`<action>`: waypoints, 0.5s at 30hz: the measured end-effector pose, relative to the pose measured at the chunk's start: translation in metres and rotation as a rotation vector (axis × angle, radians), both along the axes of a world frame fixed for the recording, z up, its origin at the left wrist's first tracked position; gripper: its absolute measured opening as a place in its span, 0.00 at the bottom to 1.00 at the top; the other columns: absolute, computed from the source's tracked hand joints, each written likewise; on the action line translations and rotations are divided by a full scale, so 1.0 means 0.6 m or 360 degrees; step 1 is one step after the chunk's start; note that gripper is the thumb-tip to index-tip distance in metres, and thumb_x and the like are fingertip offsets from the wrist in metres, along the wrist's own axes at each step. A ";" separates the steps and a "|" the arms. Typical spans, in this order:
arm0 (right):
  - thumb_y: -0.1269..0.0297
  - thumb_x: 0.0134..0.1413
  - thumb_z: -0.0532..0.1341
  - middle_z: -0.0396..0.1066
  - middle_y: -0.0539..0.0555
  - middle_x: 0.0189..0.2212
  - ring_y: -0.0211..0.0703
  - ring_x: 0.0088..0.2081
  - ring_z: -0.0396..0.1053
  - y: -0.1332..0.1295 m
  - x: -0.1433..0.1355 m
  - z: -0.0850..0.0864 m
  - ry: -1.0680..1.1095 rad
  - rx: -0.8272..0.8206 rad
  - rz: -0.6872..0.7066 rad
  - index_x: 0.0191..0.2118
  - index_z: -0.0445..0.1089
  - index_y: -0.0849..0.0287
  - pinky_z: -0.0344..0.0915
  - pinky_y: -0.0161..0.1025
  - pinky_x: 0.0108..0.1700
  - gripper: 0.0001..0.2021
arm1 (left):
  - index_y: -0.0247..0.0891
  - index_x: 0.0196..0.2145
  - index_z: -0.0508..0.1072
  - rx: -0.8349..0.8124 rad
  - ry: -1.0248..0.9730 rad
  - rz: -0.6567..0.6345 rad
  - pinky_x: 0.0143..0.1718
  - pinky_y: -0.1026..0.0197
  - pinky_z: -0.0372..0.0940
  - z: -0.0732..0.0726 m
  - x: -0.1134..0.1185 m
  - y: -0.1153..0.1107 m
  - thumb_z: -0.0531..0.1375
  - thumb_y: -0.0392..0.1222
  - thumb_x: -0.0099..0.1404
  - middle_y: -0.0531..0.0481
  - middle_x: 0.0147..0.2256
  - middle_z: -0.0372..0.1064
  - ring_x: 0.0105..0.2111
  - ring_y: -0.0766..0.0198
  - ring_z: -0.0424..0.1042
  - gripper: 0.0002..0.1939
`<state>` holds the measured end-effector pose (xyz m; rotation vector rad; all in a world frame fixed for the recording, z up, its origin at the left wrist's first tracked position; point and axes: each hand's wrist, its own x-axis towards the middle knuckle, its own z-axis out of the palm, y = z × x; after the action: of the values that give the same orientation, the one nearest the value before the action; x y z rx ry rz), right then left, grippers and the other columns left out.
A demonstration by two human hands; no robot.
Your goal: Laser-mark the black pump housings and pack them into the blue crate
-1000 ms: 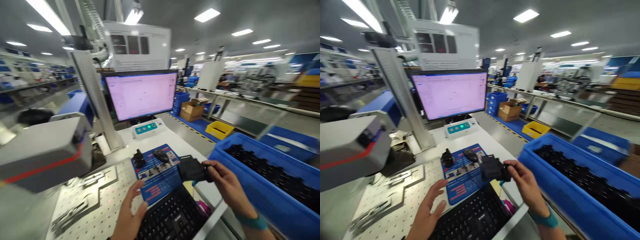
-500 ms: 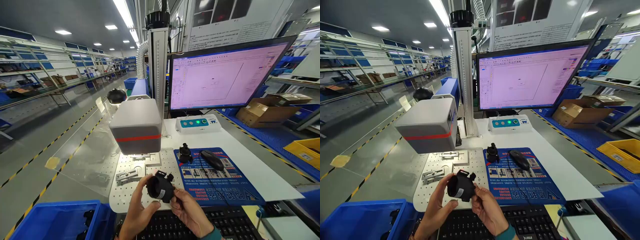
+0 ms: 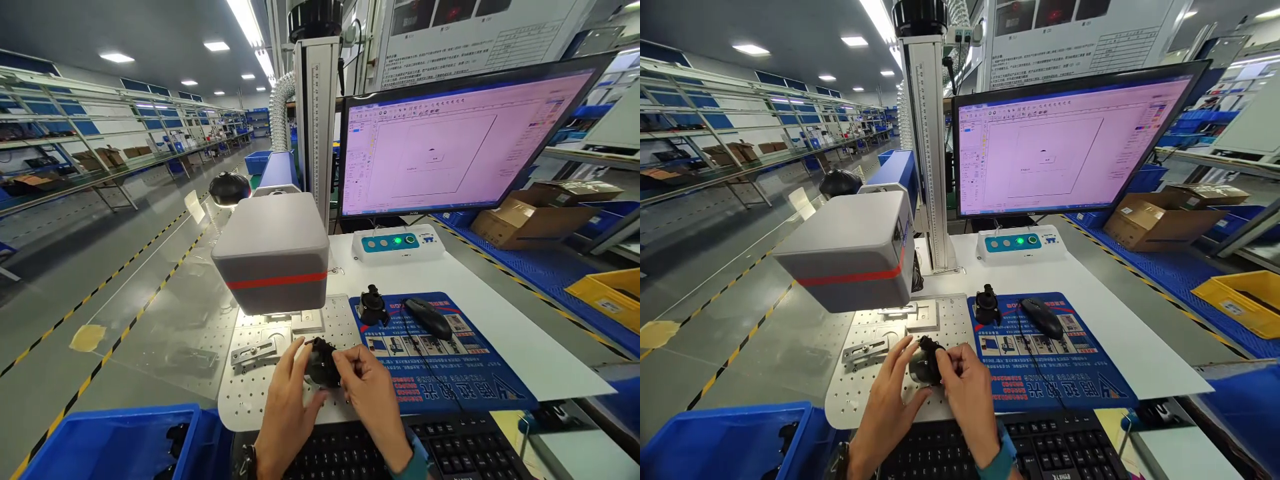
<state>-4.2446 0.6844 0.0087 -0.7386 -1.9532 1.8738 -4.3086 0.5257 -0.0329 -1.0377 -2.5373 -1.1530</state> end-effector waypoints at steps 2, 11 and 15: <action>0.30 0.54 0.60 0.68 0.49 0.19 0.40 0.21 0.64 -0.010 -0.008 0.006 0.0022 0.0339 -0.0069 0.27 0.67 0.54 0.59 0.39 0.26 0.28 | 0.47 0.71 0.55 -0.0025 0.0114 0.0009 0.63 0.40 0.69 -0.022 0.001 0.015 0.57 0.36 0.68 0.39 0.69 0.60 0.69 0.46 0.62 0.35; 0.44 0.67 0.57 0.77 0.53 0.26 0.44 0.26 0.74 -0.032 0.006 -0.021 0.0226 0.0471 0.0214 0.54 0.74 0.58 0.71 0.36 0.28 0.24 | 0.38 0.69 0.57 0.0084 -0.0097 0.0119 0.58 0.38 0.70 -0.018 -0.056 0.033 0.62 0.38 0.62 0.34 0.60 0.71 0.58 0.44 0.73 0.38; 0.54 0.69 0.59 0.82 0.53 0.35 0.44 0.31 0.79 -0.018 0.083 -0.088 0.0322 0.0936 0.0104 0.51 0.77 0.49 0.76 0.35 0.32 0.13 | 0.41 0.64 0.66 -0.0045 -0.0300 -0.0204 0.64 0.40 0.66 0.028 -0.113 0.005 0.63 0.31 0.52 0.39 0.61 0.71 0.61 0.45 0.70 0.41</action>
<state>-4.1950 0.6736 -0.0444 -0.2972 -2.2384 1.2303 -4.3765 0.5285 -0.0159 -1.1656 -2.6702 -1.3095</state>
